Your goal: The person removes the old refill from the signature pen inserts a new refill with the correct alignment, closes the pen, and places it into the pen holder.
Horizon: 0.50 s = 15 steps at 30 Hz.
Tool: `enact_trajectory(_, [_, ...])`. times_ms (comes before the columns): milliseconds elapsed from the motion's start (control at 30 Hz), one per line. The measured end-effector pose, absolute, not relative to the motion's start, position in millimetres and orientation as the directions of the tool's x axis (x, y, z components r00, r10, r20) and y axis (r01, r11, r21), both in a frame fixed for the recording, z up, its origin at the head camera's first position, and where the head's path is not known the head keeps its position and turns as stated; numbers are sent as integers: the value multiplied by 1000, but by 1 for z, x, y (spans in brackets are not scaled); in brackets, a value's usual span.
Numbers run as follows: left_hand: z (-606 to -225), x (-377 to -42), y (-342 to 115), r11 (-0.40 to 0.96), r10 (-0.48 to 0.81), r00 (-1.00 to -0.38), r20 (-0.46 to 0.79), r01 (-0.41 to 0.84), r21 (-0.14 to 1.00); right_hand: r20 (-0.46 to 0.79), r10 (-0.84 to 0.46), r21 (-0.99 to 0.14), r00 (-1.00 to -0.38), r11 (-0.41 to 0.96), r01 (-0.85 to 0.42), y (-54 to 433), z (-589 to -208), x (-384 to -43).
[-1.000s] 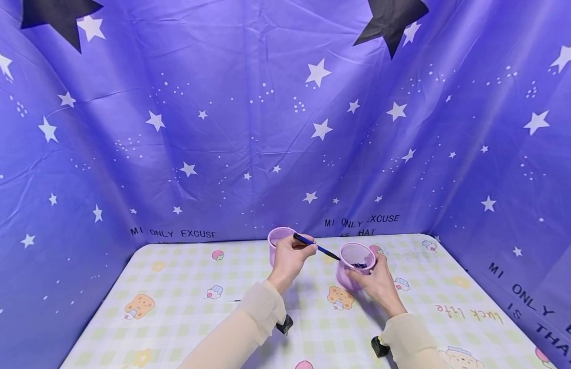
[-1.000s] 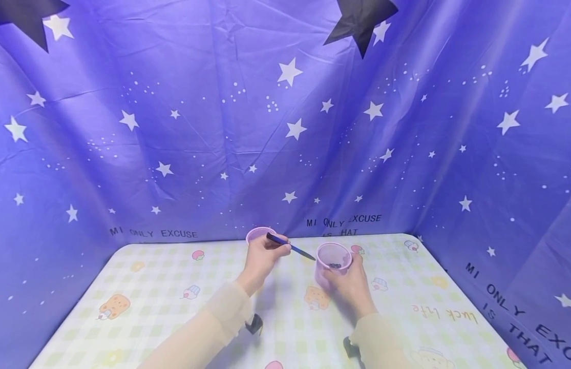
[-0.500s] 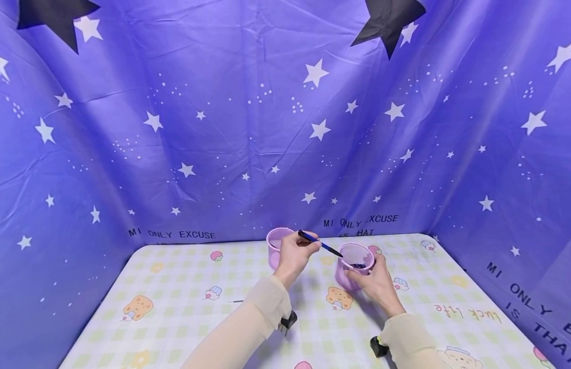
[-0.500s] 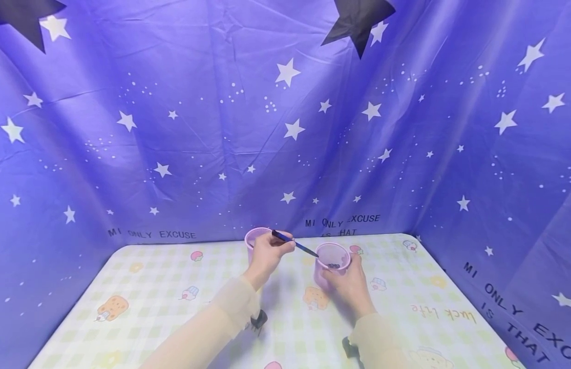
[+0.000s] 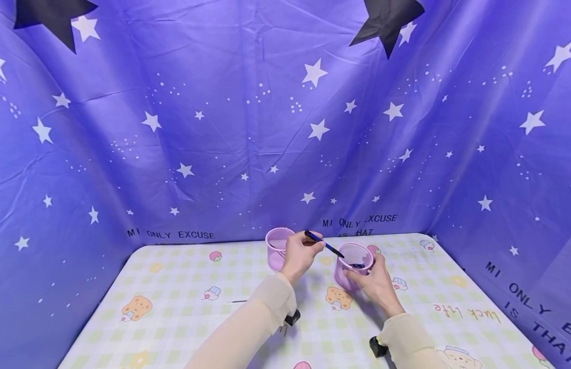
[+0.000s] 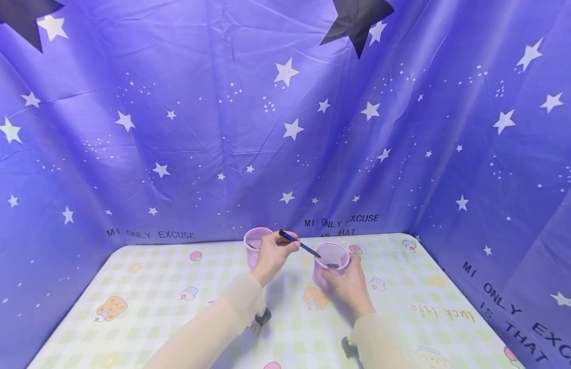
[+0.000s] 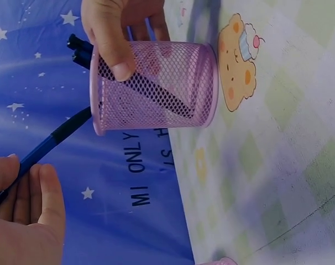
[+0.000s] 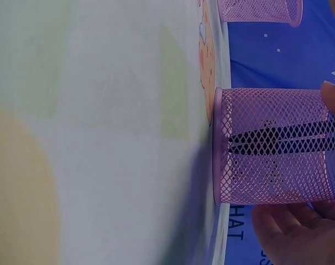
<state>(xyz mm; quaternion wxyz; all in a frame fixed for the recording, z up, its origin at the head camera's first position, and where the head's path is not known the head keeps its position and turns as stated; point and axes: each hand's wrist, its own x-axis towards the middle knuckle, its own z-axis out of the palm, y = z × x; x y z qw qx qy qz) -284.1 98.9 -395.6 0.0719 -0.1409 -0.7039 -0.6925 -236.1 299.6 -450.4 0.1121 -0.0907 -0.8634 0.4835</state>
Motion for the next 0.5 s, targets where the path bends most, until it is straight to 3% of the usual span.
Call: enact_trajectory(500, [-398,-282,112,61,192,-891,411,429,901,112,270,-857,-956,514,44,298,-449,-235])
